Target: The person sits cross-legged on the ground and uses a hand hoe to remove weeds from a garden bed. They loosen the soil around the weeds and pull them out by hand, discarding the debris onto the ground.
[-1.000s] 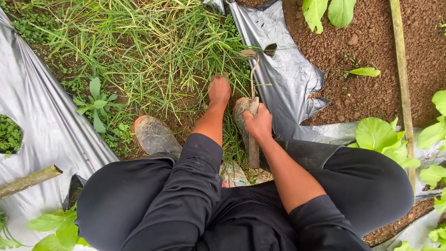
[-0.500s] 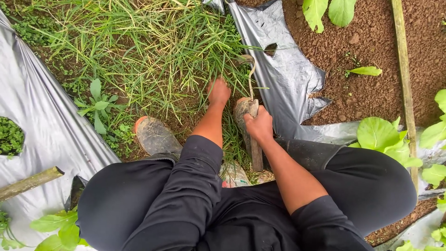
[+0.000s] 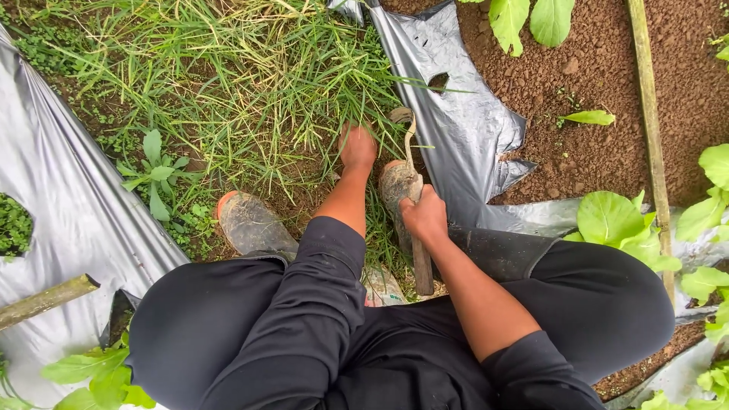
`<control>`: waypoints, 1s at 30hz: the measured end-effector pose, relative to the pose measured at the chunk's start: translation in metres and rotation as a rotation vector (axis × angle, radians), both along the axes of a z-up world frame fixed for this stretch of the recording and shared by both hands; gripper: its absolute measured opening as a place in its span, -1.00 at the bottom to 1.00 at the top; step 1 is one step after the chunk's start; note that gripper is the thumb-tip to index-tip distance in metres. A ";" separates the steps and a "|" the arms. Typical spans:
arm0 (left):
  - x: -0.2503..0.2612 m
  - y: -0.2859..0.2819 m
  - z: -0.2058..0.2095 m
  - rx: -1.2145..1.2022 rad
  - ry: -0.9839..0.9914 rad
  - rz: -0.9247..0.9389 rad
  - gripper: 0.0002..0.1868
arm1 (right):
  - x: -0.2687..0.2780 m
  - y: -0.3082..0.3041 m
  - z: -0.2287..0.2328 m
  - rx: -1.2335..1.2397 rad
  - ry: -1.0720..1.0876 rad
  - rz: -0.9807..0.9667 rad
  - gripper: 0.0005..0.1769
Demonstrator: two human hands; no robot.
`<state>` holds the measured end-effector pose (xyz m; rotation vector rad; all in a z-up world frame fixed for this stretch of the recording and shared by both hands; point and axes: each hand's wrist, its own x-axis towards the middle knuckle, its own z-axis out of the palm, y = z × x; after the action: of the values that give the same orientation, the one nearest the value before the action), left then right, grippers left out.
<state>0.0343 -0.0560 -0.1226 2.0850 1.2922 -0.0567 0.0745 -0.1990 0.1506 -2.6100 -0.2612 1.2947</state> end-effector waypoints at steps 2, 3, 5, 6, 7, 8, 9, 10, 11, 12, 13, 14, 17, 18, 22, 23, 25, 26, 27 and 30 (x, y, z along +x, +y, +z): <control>-0.002 0.004 0.028 0.025 -0.023 -0.007 -0.84 | 0.001 0.000 -0.003 -0.004 0.005 0.000 -0.52; -0.003 0.007 0.042 0.050 -0.048 -0.015 -0.84 | 0.002 0.001 -0.005 -0.008 0.008 0.000 -0.50; -0.004 0.001 0.043 -0.006 -0.048 0.023 -0.84 | 0.002 0.004 -0.007 0.017 0.010 -0.015 -0.49; -0.005 -0.004 0.043 -0.067 -0.045 0.061 -0.84 | 0.002 0.004 -0.008 0.036 0.015 -0.031 -0.48; -0.006 -0.005 0.037 -0.068 -0.043 0.061 -0.84 | 0.000 0.004 -0.006 0.035 0.017 -0.030 -0.48; -0.006 -0.005 0.031 -0.137 -0.027 0.084 -0.88 | -0.002 0.005 -0.005 0.048 0.027 -0.009 -0.48; -0.007 -0.005 0.025 -0.205 -0.010 0.108 -0.88 | -0.003 0.007 -0.003 0.061 0.037 0.012 -0.48; -0.006 0.005 0.051 -0.206 -0.009 0.105 -0.88 | -0.002 0.004 -0.007 0.061 0.039 0.010 -0.48; -0.005 0.015 0.077 -0.176 0.011 0.096 -0.85 | -0.002 0.002 -0.011 0.039 0.045 0.019 -0.50; -0.005 0.025 0.102 -0.147 0.030 0.088 -0.81 | -0.002 0.000 -0.015 0.018 0.052 0.030 -0.52; -0.008 0.023 0.088 -0.147 0.032 0.087 -0.81 | -0.002 0.001 -0.013 0.017 0.054 0.029 -0.52; -0.010 0.022 0.074 -0.192 0.018 0.103 -0.74 | -0.001 0.002 -0.011 0.051 0.051 -0.013 -0.54; -0.016 0.030 0.079 -0.260 -0.034 0.163 -0.71 | 0.003 0.008 -0.007 0.094 0.042 -0.051 -0.61; -0.019 0.032 0.088 -0.286 -0.071 0.204 -0.75 | 0.004 0.009 -0.006 0.099 0.038 -0.050 -0.64; -0.031 0.027 0.087 -0.334 -0.096 0.250 -0.85 | 0.002 0.002 -0.020 0.099 0.051 -0.070 -0.40; -0.031 0.027 0.087 -0.326 -0.090 0.239 -0.85 | 0.003 0.004 -0.015 0.101 0.053 -0.059 -0.40; -0.028 0.026 0.083 -0.319 -0.083 0.226 -0.85 | 0.004 0.005 -0.016 0.103 0.056 -0.049 -0.39; -0.025 0.024 0.078 -0.272 -0.048 0.191 -0.82 | 0.004 0.003 -0.020 0.100 0.048 -0.045 -0.47; -0.021 0.023 0.073 -0.226 -0.013 0.155 -0.77 | 0.005 0.002 -0.025 0.097 0.041 -0.041 -0.54; -0.021 0.010 0.056 -0.151 0.071 0.094 -0.65 | 0.004 0.004 -0.015 0.091 0.077 -0.023 -0.46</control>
<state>0.0132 -0.0456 -0.0663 1.9075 1.3825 -0.1828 0.0787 -0.1949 0.1360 -2.4748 -0.2697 1.3405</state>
